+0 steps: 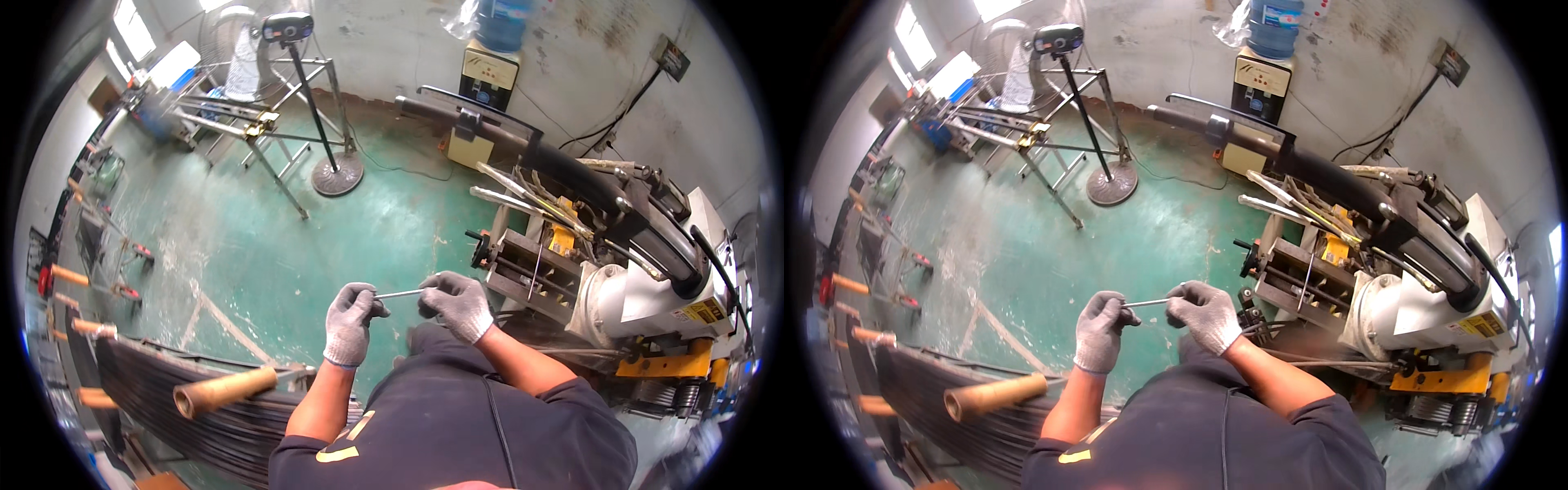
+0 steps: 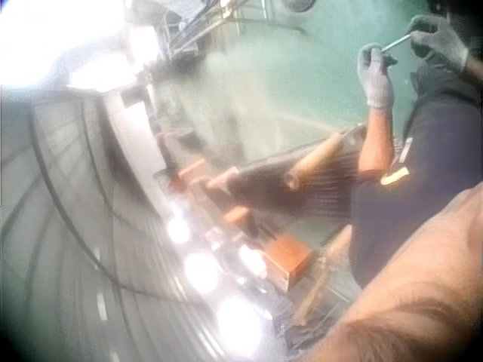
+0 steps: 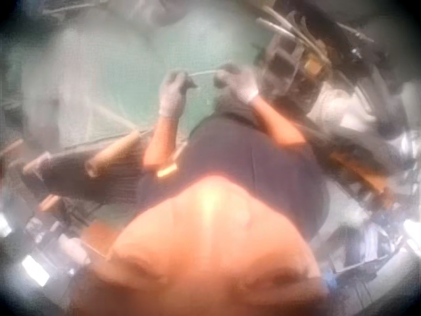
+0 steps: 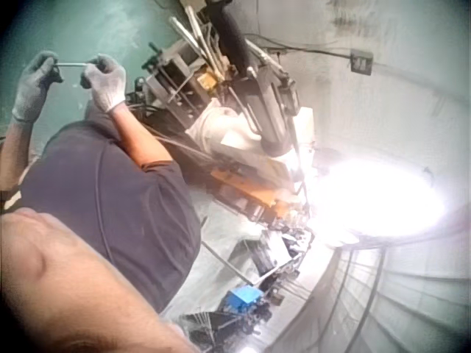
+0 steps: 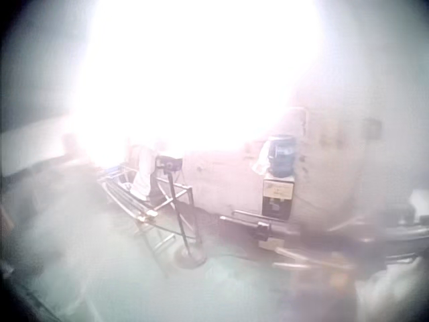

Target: The person operates a manual metal rod bending machine in a workshop. They load straight metal rods into the machine, activate the bending mechanism, and then remove the bent rods. The person stacks the finished bent rods on a wooden pallet.

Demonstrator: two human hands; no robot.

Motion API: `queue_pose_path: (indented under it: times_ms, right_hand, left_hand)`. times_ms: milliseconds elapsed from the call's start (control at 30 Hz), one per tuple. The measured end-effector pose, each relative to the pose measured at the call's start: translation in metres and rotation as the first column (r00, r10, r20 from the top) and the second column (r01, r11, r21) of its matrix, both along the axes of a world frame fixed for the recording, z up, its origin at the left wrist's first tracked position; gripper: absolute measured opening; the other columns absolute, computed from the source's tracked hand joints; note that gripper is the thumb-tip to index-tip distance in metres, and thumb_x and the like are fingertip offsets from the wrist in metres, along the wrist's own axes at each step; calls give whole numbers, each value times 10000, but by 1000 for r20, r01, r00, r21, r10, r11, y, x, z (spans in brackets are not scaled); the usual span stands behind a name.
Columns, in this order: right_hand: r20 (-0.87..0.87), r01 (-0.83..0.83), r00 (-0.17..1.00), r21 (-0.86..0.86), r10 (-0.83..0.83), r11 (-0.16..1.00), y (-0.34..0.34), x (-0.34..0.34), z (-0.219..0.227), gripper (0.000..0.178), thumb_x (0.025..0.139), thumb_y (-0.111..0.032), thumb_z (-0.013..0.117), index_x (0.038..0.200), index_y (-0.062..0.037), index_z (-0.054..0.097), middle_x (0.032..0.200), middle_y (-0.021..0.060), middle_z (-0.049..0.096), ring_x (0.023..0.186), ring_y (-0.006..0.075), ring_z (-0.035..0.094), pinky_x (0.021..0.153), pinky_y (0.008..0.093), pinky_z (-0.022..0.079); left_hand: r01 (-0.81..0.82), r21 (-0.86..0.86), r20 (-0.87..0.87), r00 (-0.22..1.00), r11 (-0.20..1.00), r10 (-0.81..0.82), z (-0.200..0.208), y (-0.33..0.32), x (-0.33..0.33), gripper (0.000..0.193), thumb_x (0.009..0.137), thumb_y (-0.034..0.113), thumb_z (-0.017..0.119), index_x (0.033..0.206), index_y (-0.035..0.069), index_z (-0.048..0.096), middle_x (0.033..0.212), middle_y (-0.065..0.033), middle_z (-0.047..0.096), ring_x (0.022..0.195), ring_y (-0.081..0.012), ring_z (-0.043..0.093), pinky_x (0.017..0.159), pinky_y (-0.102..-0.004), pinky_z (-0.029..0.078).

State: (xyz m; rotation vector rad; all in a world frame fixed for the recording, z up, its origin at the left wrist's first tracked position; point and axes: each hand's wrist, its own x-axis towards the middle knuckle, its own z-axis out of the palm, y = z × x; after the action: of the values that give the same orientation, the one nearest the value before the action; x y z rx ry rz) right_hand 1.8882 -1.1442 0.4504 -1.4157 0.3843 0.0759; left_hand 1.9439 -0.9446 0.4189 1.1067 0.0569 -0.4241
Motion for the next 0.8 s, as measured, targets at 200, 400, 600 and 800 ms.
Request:
queue_pose_path:
  times_ms: [200, 400, 600, 800]
  right_hand:
    - [-66, 69, 997, 438, -45, 896, 32, 101, -27, 184, 887, -93, 635, 987, 61, 642, 801, 93, 667, 685, 166, 651, 647, 292, 549]
    - [1, 117, 992, 425, -129, 898, 20, 203, -38, 193, 911, -120, 617, 1012, 38, 662, 790, 50, 652, 657, 116, 596, 610, 263, 511]
    - [128, 182, 976, -57, -174, 982, -15, 250, -28, 201, 917, -130, 605, 1054, 9, 650, 822, 55, 664, 714, 112, 602, 658, 273, 506]
    - [265, 624, 776, -190, -572, 758, -50, 269, -16, 247, 903, -267, 663, 864, -24, 678, 674, 48, 630, 644, 104, 582, 593, 296, 485]
  left_hand:
    - [28, -321, -184, 979, 947, -91, -3, -13, 95, 225, 928, 117, 607, 1110, -3, 553, 915, -116, 643, 820, -219, 629, 792, -347, 513]
    - [186, 257, 249, 935, 948, -251, 6, -29, 221, 177, 922, 147, 627, 1005, -4, 586, 924, -80, 627, 848, -170, 598, 825, -306, 479]
    - [419, 196, 224, 861, 886, -457, 31, -89, 309, 102, 900, 61, 617, 985, 6, 606, 930, -51, 629, 849, -121, 572, 792, -259, 452]
    - [764, 369, 207, 488, 530, -848, 43, -174, 368, 129, 862, -11, 571, 987, -2, 602, 922, -54, 629, 858, -127, 576, 806, -265, 463]
